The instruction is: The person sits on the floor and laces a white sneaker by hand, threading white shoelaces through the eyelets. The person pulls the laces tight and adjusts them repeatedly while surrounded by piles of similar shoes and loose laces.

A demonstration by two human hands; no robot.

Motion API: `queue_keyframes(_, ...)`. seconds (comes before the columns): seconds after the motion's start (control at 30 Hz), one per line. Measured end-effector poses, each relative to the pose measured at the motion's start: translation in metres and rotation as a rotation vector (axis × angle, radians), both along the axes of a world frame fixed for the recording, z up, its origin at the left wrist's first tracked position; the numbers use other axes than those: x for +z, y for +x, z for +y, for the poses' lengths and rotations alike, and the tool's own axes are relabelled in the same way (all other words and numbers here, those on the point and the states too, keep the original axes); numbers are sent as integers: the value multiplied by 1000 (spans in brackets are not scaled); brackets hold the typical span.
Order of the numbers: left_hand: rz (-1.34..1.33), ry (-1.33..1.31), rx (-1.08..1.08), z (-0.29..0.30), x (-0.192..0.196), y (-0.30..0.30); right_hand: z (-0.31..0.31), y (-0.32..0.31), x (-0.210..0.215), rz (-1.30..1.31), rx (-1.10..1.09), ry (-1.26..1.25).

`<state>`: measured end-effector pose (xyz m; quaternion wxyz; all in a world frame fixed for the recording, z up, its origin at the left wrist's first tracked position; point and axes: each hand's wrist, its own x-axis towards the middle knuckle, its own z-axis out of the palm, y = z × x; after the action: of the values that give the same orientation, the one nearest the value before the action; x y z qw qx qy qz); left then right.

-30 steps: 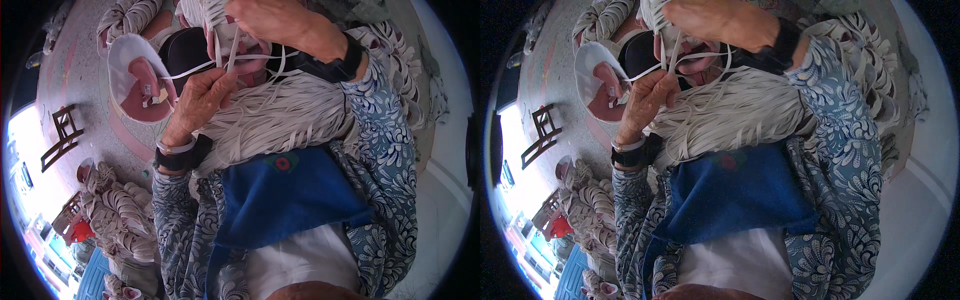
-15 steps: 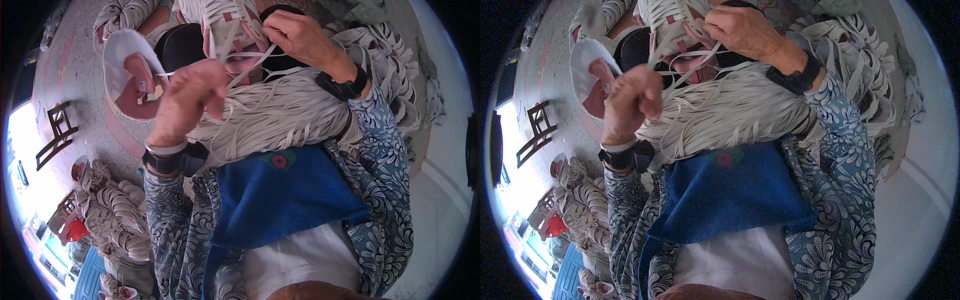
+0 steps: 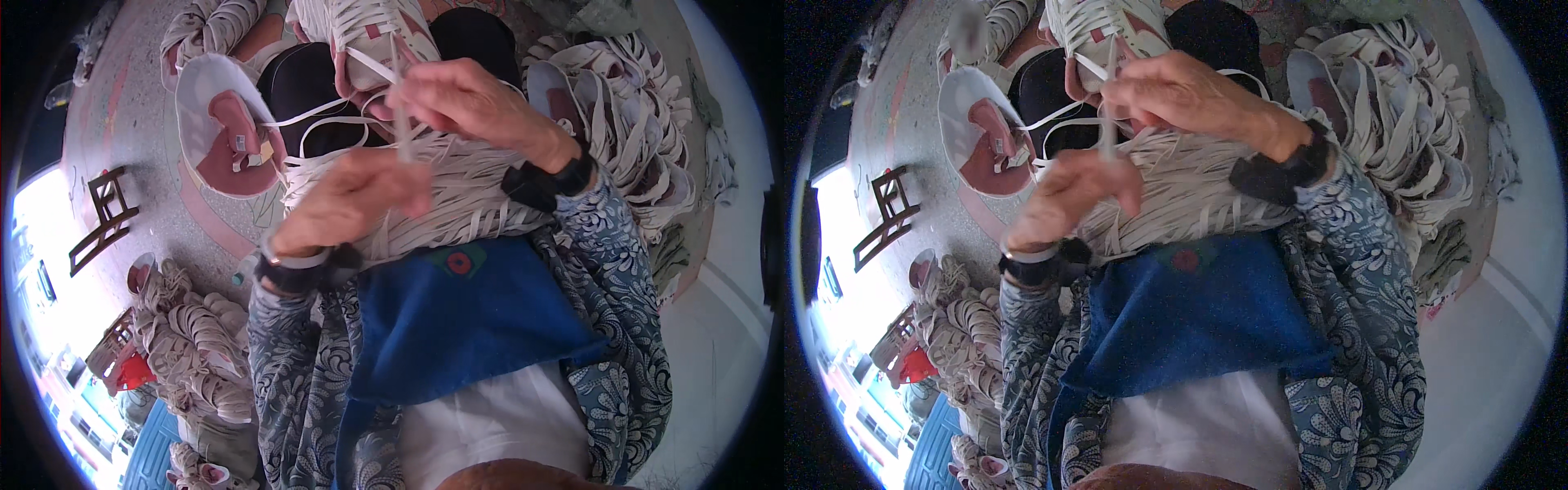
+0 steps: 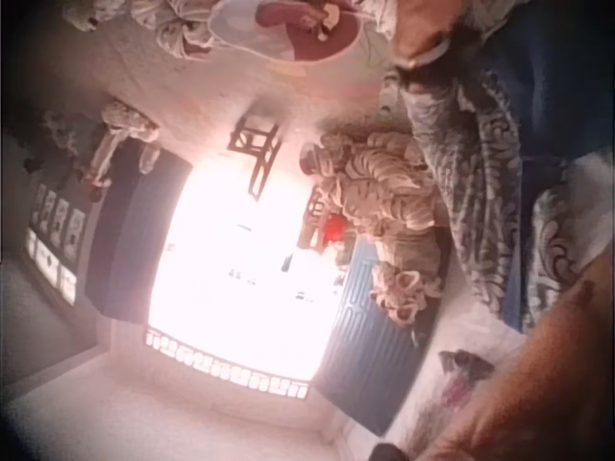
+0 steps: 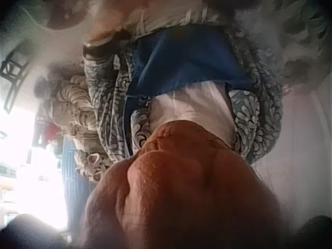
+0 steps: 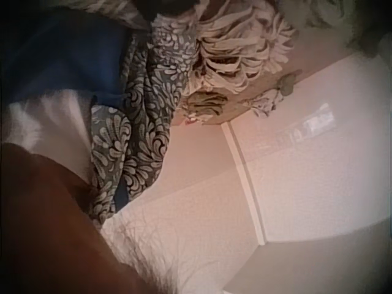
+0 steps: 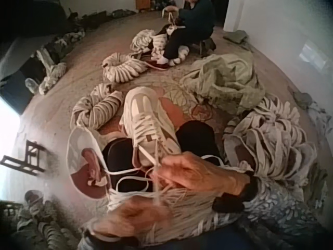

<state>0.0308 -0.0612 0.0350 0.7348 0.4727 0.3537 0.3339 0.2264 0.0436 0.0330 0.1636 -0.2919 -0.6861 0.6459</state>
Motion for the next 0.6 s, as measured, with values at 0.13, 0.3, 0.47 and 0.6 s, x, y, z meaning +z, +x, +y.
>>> queue_keyframes(0.13, -146, 121, 407, -5, -16, -67, 17, 24, 15, -80, -159, 1)
queue_keyframes(0.3, -779, -31, 812, -9, -33, -147, 57, 47, -12, 291, -468, -344)
queue_keyframes(0.47, -965, 124, 1064, -28, -55, -223, 75, 47, -24, 513, -591, -564)
queue_keyframes(0.6, -913, 228, 1461, -61, -27, -267, 106, 55, -44, 685, -596, -657)
